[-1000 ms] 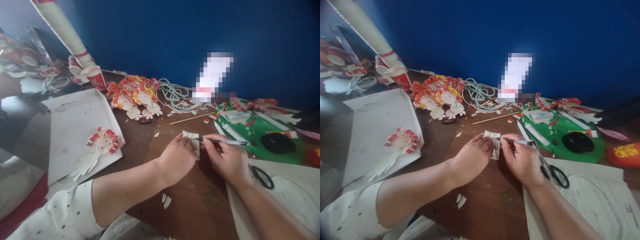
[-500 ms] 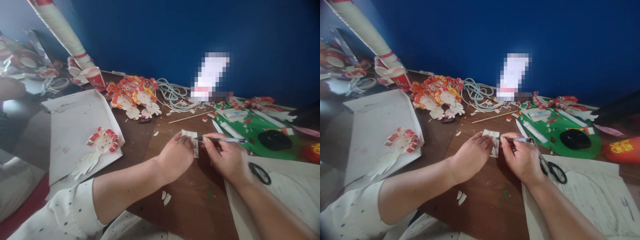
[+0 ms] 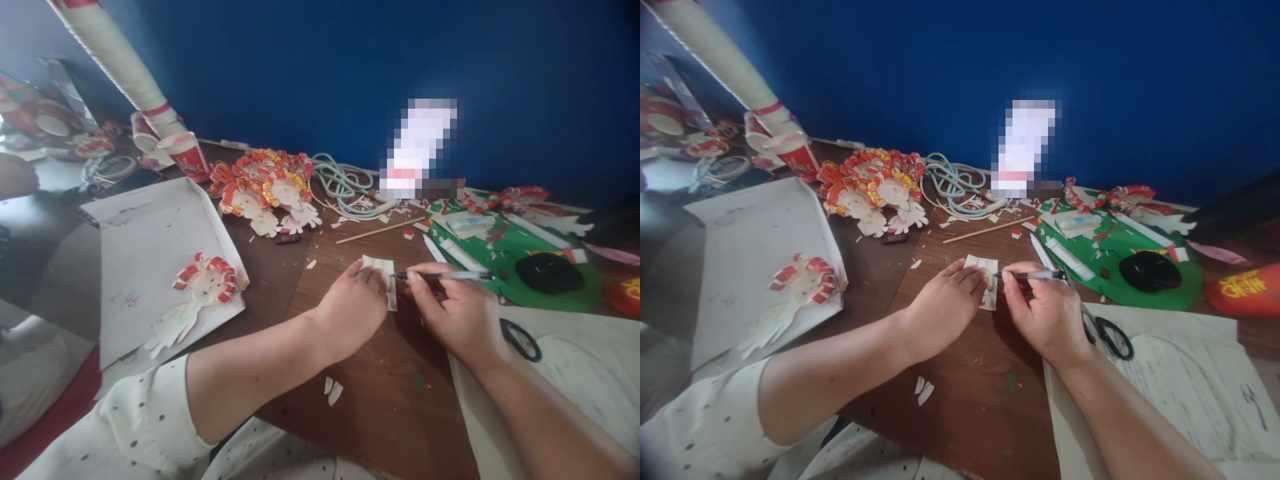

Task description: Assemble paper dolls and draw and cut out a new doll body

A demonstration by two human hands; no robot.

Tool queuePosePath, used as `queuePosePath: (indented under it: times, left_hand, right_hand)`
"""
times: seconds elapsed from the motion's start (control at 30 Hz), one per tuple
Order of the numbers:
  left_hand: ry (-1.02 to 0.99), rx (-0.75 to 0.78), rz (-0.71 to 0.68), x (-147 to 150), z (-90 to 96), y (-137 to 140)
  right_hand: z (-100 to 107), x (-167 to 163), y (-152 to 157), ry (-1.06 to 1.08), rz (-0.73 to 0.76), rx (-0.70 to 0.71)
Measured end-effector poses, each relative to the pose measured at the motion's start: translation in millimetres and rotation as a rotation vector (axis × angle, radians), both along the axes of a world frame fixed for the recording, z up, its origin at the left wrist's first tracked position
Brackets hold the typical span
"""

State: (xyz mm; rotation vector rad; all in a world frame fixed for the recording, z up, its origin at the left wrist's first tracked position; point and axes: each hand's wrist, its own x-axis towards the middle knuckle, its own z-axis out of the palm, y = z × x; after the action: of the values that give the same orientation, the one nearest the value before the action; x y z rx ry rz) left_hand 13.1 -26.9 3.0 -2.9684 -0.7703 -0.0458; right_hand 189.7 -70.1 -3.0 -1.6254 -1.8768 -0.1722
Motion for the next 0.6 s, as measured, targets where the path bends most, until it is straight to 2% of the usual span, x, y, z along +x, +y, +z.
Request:
queuePosePath:
  times: [0.6]
  left_hand:
    - [-0.053, 0.009, 0.033, -0.1, -4.5, -1.7]
  right_hand:
    - [1.6, -2.1, -1.8, -0.023, -0.008, 0.016]
